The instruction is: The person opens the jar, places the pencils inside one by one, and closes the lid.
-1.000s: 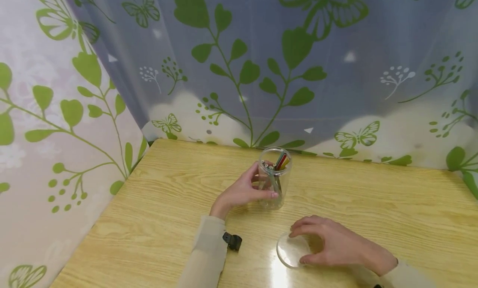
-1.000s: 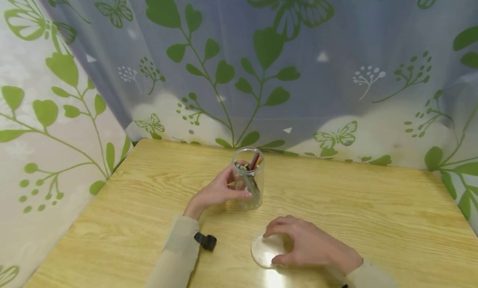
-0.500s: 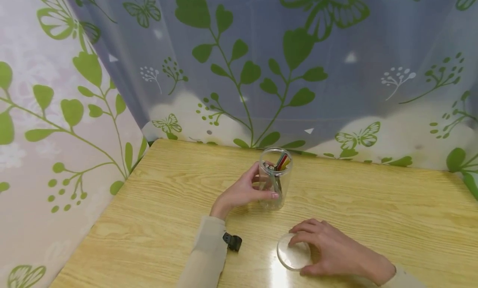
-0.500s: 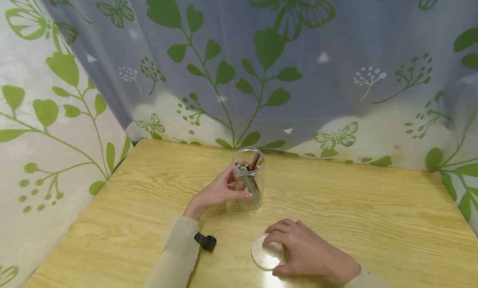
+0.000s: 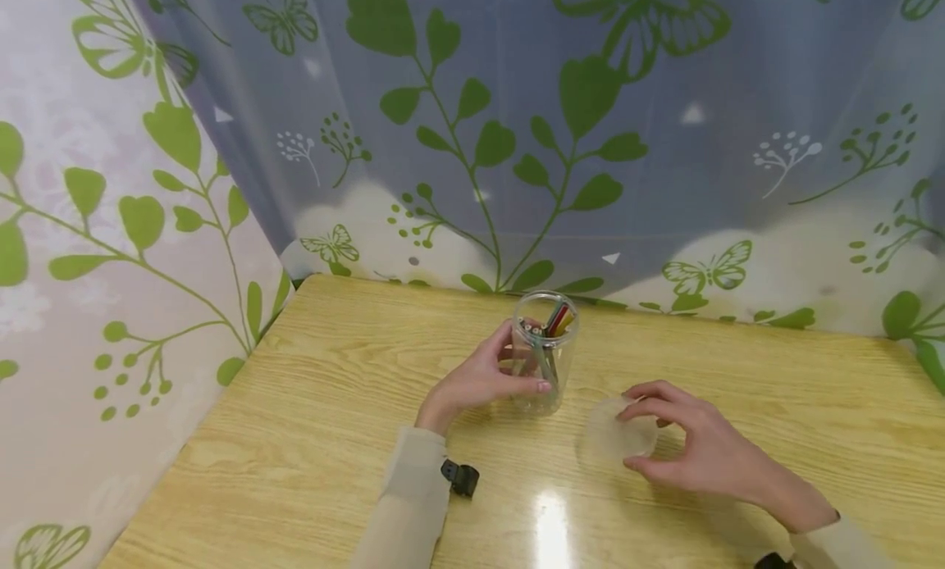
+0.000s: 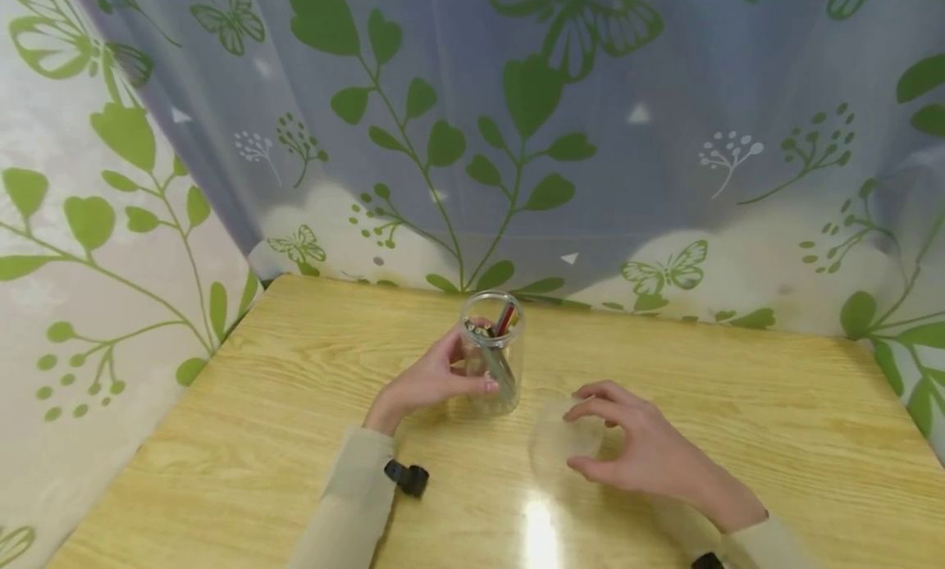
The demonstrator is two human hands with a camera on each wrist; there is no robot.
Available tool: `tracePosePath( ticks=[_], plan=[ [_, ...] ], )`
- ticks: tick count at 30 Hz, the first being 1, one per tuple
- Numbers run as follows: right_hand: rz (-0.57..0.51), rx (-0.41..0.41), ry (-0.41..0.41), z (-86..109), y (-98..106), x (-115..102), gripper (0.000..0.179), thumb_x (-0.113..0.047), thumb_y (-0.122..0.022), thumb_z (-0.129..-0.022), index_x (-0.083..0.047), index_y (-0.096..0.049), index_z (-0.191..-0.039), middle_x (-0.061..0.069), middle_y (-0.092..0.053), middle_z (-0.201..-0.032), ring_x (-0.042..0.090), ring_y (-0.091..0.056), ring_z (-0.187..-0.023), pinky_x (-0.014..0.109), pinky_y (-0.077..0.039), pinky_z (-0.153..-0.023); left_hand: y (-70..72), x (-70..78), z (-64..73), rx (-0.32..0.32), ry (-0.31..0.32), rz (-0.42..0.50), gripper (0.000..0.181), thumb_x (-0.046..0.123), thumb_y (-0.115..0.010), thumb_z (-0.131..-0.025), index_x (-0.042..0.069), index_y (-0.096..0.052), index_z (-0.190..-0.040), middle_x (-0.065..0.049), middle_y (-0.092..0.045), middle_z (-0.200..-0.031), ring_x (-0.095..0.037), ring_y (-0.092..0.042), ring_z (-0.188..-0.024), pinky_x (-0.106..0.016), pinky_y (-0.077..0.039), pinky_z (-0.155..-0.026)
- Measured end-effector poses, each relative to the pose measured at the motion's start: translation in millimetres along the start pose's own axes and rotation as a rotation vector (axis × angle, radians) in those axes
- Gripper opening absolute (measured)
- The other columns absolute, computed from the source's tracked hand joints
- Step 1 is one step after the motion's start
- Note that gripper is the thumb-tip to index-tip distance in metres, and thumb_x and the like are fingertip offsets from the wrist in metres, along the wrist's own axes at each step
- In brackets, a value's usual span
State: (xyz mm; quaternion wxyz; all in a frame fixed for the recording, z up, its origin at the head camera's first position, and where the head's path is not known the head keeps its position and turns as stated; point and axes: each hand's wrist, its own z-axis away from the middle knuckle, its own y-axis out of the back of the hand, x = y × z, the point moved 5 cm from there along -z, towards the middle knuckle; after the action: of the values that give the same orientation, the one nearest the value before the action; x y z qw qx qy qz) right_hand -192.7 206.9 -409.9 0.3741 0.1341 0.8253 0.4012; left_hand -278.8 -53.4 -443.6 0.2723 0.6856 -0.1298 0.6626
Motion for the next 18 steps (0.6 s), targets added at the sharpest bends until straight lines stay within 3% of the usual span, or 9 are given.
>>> tracePosePath(
  ticks=[3,9,18],
  plan=[
    [-0.003,0.103,-0.013,-6.0,18.9,0.3,0.055,-0.008,-0.094,-0.069,-0.026,-0.071,-0.115,0.000,-0.064,-0.126,-0.002,-0.060,-0.103,0.020,-0.054,-0.073,0.0,0.5,0.2,0.002,0.000,0.000,0.071,0.024,-0.085,-0.086,0.046,-0.046,-0.142,0.003,-0.054,-0.141,-0.020,-0.051,-0.134,-0.041,-0.051,-0.107],
    [-0.012,0.280,0.037,-21.0,49.2,-8.8,0.066,0.007,-0.092,-0.060,-0.015,-0.073,-0.119,-0.002,-0.064,-0.130,-0.008,-0.057,-0.116,0.008,-0.049,-0.084,-1.1,1.1,0.5,-0.004,-0.010,-0.001,0.071,0.023,-0.084,-0.086,0.045,-0.045,-0.142,0.003,-0.053,-0.143,-0.022,-0.050,-0.136,-0.043,-0.050,-0.109],
    [-0.081,0.346,0.056,-51.1,57.6,-27.0,0.058,0.011,-0.089,-0.064,-0.007,-0.074,-0.117,0.010,-0.066,-0.129,-0.002,-0.058,-0.119,0.009,-0.048,-0.093,-1.7,1.1,-0.5,-0.009,-0.010,0.001,0.073,0.020,-0.085,-0.085,0.044,-0.046,-0.142,0.002,-0.053,-0.141,-0.022,-0.051,-0.136,-0.043,-0.049,-0.110]
  ],
)
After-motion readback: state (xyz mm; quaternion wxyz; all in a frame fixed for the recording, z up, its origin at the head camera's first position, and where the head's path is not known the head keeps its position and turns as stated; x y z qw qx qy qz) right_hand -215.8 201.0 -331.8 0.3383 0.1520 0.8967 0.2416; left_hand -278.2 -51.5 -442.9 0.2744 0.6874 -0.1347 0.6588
